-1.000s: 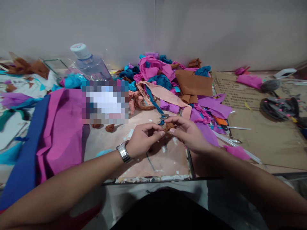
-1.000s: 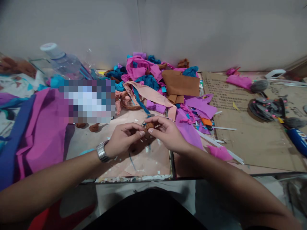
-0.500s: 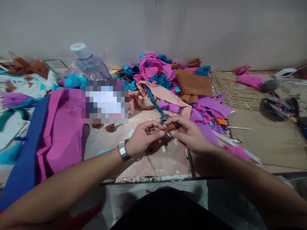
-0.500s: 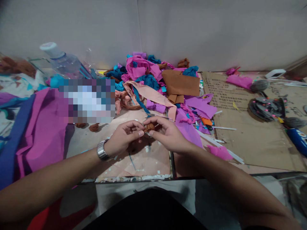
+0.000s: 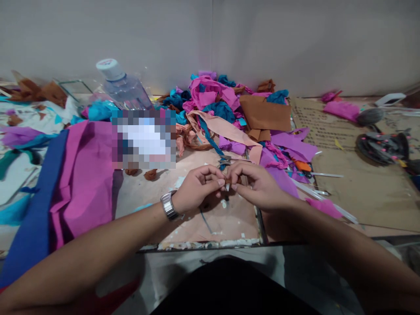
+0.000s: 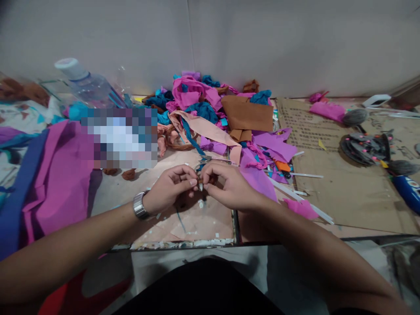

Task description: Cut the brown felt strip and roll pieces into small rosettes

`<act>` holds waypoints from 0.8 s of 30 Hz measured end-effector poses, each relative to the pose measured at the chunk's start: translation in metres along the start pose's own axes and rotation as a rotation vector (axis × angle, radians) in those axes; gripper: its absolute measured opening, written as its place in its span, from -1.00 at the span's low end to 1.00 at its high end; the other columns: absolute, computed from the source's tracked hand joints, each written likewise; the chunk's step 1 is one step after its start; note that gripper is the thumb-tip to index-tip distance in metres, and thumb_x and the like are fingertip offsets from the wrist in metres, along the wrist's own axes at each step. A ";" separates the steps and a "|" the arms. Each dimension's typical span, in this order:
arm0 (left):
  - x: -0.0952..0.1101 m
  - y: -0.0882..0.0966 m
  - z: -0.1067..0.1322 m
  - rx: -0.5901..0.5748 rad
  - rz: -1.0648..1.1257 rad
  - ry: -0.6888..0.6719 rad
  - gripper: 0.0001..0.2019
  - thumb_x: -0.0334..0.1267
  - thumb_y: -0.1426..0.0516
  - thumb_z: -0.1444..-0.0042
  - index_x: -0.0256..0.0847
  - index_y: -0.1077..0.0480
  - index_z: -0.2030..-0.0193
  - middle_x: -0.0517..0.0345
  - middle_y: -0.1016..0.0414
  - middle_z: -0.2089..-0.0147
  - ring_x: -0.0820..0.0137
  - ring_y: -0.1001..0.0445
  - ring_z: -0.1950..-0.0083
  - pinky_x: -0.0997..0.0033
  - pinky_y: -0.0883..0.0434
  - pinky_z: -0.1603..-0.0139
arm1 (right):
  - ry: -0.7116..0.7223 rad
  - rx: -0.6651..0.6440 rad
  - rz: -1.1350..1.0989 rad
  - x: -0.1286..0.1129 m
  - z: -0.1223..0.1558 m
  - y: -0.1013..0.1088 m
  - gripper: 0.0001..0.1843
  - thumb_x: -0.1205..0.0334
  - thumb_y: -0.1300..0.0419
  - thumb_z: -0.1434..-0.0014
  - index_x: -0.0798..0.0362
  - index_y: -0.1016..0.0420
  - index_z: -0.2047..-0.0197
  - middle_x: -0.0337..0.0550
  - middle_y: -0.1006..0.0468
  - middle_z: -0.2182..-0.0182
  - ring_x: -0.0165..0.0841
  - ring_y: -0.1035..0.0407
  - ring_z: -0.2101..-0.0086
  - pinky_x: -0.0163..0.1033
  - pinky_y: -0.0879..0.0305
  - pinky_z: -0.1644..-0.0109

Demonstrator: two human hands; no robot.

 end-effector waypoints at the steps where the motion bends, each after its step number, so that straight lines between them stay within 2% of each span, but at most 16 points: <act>1: 0.000 -0.001 0.000 -0.003 0.007 0.001 -0.66 -0.11 -0.42 -0.07 -0.29 -0.46 0.21 0.18 -0.57 0.40 0.54 -0.50 0.48 0.58 -0.47 0.41 | 0.009 -0.001 -0.007 -0.001 0.000 0.000 -0.89 0.42 -0.25 -0.23 0.02 -0.47 0.23 -0.14 -0.53 0.18 -0.30 -0.46 0.15 -0.14 -0.40 0.00; 7: 0.001 -0.001 0.001 0.001 0.010 -0.012 -0.70 -0.14 -0.41 -0.11 -0.29 -0.45 0.23 0.20 -0.57 0.41 0.56 -0.51 0.49 0.60 -0.46 0.41 | -0.029 0.040 -0.002 0.004 0.001 0.001 -0.83 0.34 -0.26 -0.28 0.00 -0.53 0.05 -0.10 -0.57 0.12 -0.31 -0.49 0.15 -0.17 -0.44 0.05; 16: 0.001 0.002 0.000 0.025 0.009 -0.031 -0.69 -0.11 -0.39 -0.12 -0.26 -0.44 0.20 0.21 -0.56 0.41 0.54 -0.51 0.48 0.57 -0.48 0.40 | -0.083 0.109 -0.009 0.009 0.002 0.004 -0.84 0.22 -0.28 -0.31 -0.01 -0.55 0.04 -0.07 -0.61 0.11 -0.29 -0.53 0.17 -0.16 -0.49 0.10; 20: 0.012 0.000 0.003 0.031 -0.089 -0.148 -0.74 -0.12 -0.35 -0.18 -0.25 -0.45 0.19 0.20 -0.55 0.40 0.52 -0.52 0.44 0.53 -0.52 0.36 | -0.086 0.123 -0.003 0.010 0.002 0.003 -0.85 0.24 -0.27 -0.32 0.01 -0.55 0.04 -0.10 -0.61 0.15 -0.35 -0.52 0.23 -0.22 -0.46 0.14; 24: 0.020 -0.002 0.009 0.018 -0.278 -0.288 -0.83 -0.18 -0.27 -0.28 -0.24 -0.49 0.12 0.14 -0.58 0.31 0.49 -0.55 0.36 0.53 -0.52 0.29 | -0.100 0.128 -0.012 0.011 0.002 0.002 -0.86 0.28 -0.27 -0.31 0.02 -0.55 0.05 -0.13 -0.60 0.17 -0.38 -0.50 0.26 -0.25 -0.44 0.15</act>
Point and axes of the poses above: each hand's wrist, its own z-axis away from the middle knuckle, its own y-axis out of the back of the hand, x = y × z, the point moved 9 cm from there along -z, towards the middle knuckle
